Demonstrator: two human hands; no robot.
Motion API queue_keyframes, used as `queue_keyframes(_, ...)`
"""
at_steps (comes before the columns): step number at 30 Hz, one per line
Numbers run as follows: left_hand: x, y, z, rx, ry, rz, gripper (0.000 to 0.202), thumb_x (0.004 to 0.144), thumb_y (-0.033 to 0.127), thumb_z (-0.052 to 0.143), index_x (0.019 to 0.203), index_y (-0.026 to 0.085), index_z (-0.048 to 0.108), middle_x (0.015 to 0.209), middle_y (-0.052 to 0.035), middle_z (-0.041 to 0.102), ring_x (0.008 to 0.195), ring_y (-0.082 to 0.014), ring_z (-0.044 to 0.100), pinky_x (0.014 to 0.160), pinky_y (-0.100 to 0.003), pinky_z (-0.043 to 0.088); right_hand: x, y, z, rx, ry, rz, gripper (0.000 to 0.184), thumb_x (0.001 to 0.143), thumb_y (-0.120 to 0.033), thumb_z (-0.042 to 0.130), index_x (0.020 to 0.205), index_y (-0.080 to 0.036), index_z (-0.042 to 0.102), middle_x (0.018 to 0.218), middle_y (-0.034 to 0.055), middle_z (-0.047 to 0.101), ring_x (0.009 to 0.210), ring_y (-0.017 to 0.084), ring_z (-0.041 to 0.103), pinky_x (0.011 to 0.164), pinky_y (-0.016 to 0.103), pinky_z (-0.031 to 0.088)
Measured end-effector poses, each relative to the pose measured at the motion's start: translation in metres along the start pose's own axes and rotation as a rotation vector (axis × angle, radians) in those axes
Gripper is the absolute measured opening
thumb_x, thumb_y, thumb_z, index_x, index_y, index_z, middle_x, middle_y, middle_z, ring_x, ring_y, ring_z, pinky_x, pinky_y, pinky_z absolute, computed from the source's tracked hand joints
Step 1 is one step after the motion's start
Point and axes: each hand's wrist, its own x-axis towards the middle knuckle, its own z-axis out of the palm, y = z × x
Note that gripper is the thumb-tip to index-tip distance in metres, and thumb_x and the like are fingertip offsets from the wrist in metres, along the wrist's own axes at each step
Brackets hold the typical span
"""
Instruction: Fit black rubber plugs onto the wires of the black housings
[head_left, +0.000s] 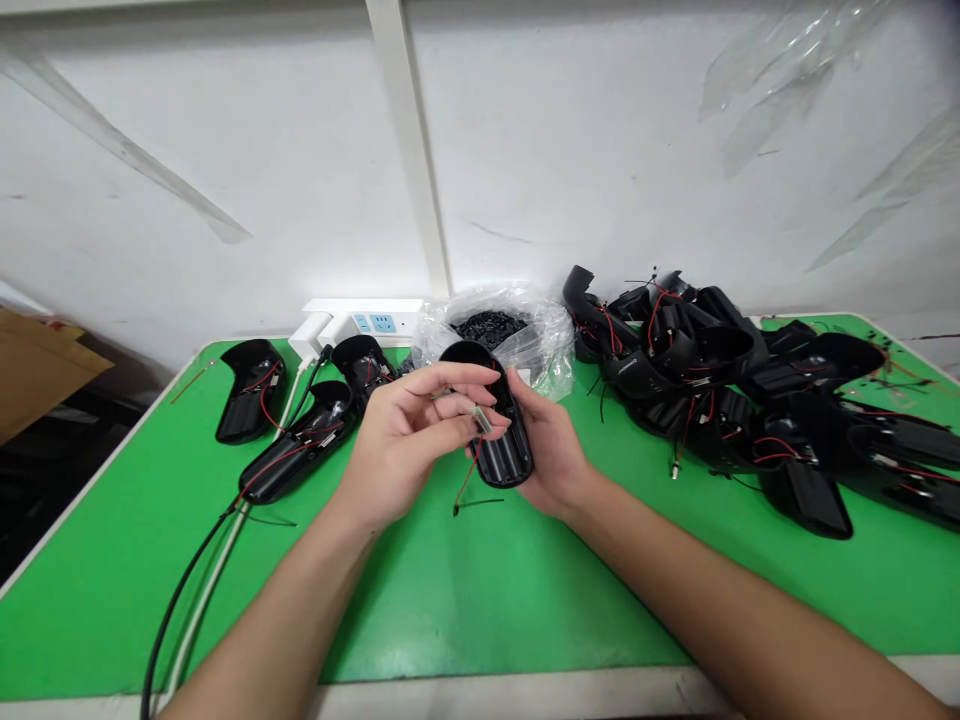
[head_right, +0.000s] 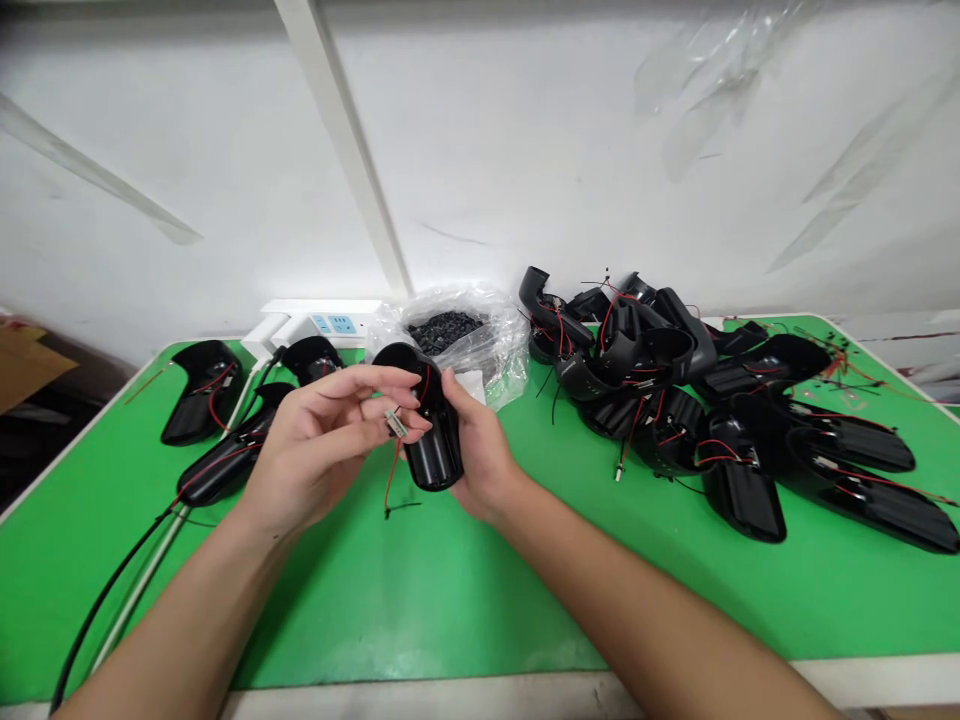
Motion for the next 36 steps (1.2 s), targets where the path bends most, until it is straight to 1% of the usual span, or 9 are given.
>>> queue_keyframes(6,0.000,-0.003,-0.001,-0.042,-0.085,0.018,0.020,0.081,0.021,0.086,0.101,0.019,0.083,0.101,-0.0058,0.078,0.095,-0.0194,0.082,0.079,-0.016,0.070,-0.003,-0.006,0.005,0.012,0.053,0.095,0.055,0.112,-0.053,0.039,0.088,-0.014,0.070,0.063,0.0039,0.063,0.049,0.014,0.058,0.044,0.024,0.044)
queue_keyframes(10,0.002,-0.002,0.002,0.080,-0.047,0.101,0.013,0.080,0.024,0.088,0.092,0.019,0.086,0.102,-0.0055,0.077,0.091,-0.0169,0.081,0.074,-0.015,0.068,-0.004,-0.006,0.005,0.025,0.066,0.093,0.053,0.110,-0.054,0.044,0.087,-0.014,0.070,0.065,0.0043,0.064,0.050,0.014,0.058,0.045,0.025,0.044)
queue_keyframes(14,0.003,0.001,0.007,0.211,0.115,0.065,0.022,0.076,0.034,0.092,0.089,0.018,0.084,0.088,-0.0040,0.078,0.075,-0.0100,0.075,0.065,-0.014,0.064,0.001,0.002,-0.004,0.014,0.029,-0.031,0.043,0.105,-0.056,0.056,0.099,-0.017,0.073,0.074,0.0027,0.067,0.057,0.014,0.059,0.055,0.026,0.052)
queue_keyframes(17,0.002,0.001,0.010,0.328,0.238,0.066,0.029,0.073,0.039,0.094,0.089,0.017,0.083,0.066,-0.0008,0.073,0.057,-0.0060,0.064,0.051,-0.013,0.053,0.004,0.010,-0.012,-0.018,-0.037,-0.176,0.039,0.096,-0.057,0.071,0.116,-0.024,0.071,0.090,0.0003,0.070,0.068,0.014,0.062,0.062,0.026,0.055)
queue_keyframes(21,0.001,-0.001,0.010,0.409,0.293,0.082,0.025,0.074,0.038,0.093,0.089,0.019,0.085,0.054,0.0029,0.066,0.048,-0.0037,0.055,0.043,-0.013,0.040,0.004,0.015,-0.016,-0.128,-0.092,-0.318,0.041,0.098,-0.058,0.069,0.124,-0.027,0.070,0.110,0.0009,0.072,0.079,0.016,0.064,0.065,0.027,0.054)
queue_keyframes(24,0.002,-0.002,0.012,0.416,0.300,0.091,0.020,0.075,0.035,0.091,0.087,0.020,0.085,0.059,0.0024,0.069,0.049,-0.0039,0.057,0.042,-0.013,0.039,0.003,0.015,-0.014,-0.146,-0.103,-0.390,0.033,0.100,-0.054,0.068,0.117,-0.027,0.072,0.108,-0.0005,0.070,0.087,0.016,0.064,0.071,0.026,0.054)
queue_keyframes(28,0.001,-0.004,0.017,0.420,0.311,0.092,0.014,0.078,0.031,0.088,0.086,0.020,0.085,0.071,0.0007,0.075,0.050,-0.0045,0.061,0.043,-0.013,0.044,0.002,0.014,-0.011,-0.170,-0.098,-0.403,0.035,0.099,-0.057,0.067,0.117,-0.028,0.073,0.102,-0.0010,0.069,0.085,0.015,0.062,0.073,0.026,0.052)
queue_keyframes(33,-0.001,-0.007,0.021,0.450,0.325,0.137,0.012,0.079,0.031,0.088,0.084,0.020,0.085,0.084,-0.0001,0.075,0.056,-0.0009,0.056,0.047,-0.012,0.043,0.003,0.015,-0.012,-0.233,-0.085,-0.467,0.039,0.102,-0.056,0.062,0.126,-0.027,0.069,0.129,0.0016,0.069,0.123,0.020,0.062,0.105,0.032,0.051)
queue_keyframes(36,-0.001,-0.009,0.020,0.440,0.346,0.135,0.011,0.080,0.032,0.087,0.085,0.022,0.086,0.082,0.0003,0.074,0.058,0.0002,0.052,0.049,-0.013,0.040,0.003,0.015,-0.012,-0.234,-0.111,-0.489,0.039,0.104,-0.055,0.060,0.129,-0.027,0.068,0.133,0.0016,0.068,0.129,0.021,0.060,0.111,0.034,0.048)
